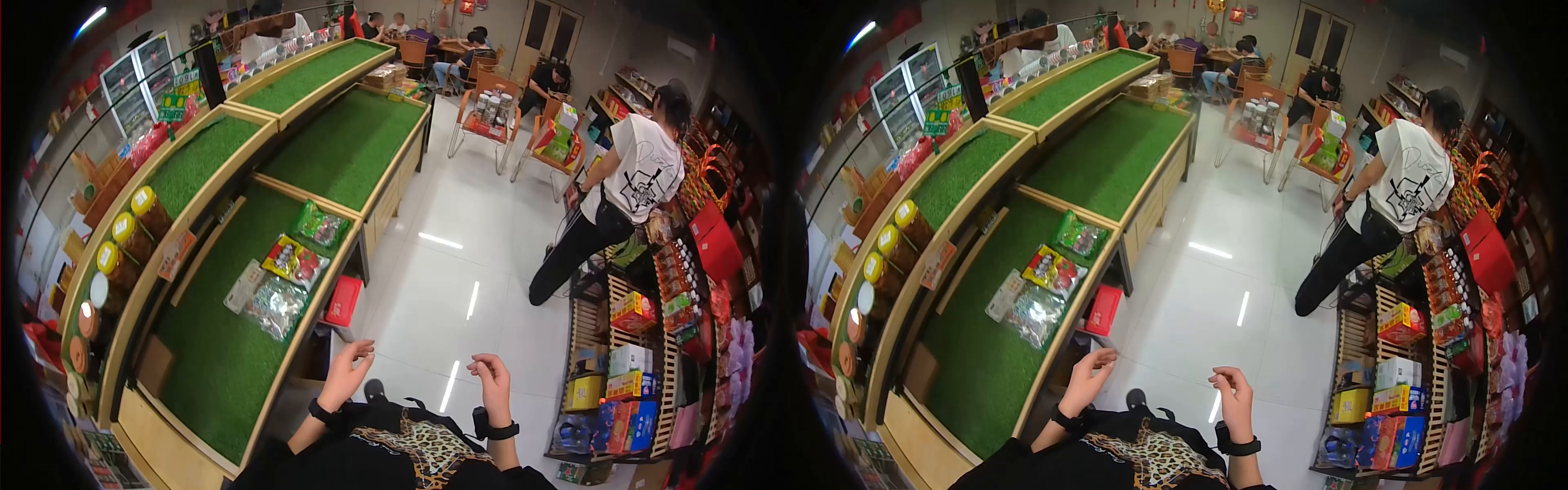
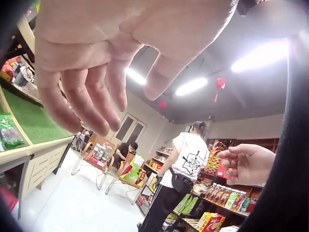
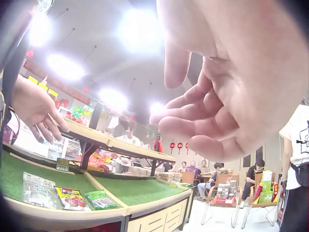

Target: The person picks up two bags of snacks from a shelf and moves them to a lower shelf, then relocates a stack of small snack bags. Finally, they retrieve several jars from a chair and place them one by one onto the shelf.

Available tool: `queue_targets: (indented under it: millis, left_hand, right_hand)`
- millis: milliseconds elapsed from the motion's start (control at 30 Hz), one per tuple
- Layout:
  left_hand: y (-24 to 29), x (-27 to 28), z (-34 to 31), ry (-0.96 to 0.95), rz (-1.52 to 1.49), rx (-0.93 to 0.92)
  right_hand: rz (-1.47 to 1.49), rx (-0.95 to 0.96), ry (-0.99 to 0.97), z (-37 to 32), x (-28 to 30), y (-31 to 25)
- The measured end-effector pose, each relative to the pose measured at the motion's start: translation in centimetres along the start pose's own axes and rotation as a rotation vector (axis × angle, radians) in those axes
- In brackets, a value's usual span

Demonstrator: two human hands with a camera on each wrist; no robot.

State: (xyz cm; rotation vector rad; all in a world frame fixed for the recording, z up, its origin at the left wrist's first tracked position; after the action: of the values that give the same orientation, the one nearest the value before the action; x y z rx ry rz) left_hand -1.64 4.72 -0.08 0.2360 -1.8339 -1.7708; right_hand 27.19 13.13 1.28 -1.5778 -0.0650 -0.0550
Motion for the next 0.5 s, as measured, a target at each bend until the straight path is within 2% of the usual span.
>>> queue_targets:
  millis: [67,100,200,400,500]
  left_hand:
    - [-0.3,-0.5,0.2,-0.002,-0.033,-0.029]
    - [-0.3,3.2,4.4,-0.018,0.035,-0.019]
    - [-1.0,3.3,7.4,-0.030,0.008,-0.038]
    - [-2.7,4.8,10.1,0.016,0.002,0.032]
    - [-3.6,4.4,10.8,0.038,0.007,0.086]
  right_hand:
    - [-0.035,0.058,0.010,0.2,-0.3,-0.7]
    - [0.018,0.011,0.016,1.8,-5.5,-0.9]
    - [-0.153,0.083,-0.078,3.6,-7.7,-1.6]
    - [-0.210,-0.067,-0.140,6.0,-9.6,0.2]
    - [-0.235,-0.041,-0.196,8.5,-10.8,-0.1]
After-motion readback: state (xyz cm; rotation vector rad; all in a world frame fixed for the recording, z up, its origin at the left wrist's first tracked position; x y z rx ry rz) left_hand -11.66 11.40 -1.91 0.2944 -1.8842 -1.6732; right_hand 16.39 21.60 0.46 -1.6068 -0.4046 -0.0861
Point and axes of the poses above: each hand's wrist, its own z-axis towards the middle knuckle, its own x-axis out of the back of the hand, y = z × x, the point moved 5 cm from there along z, towards the middle knuckle, and after that the axes turned 12 degrees about y, right-handed, at the moved point
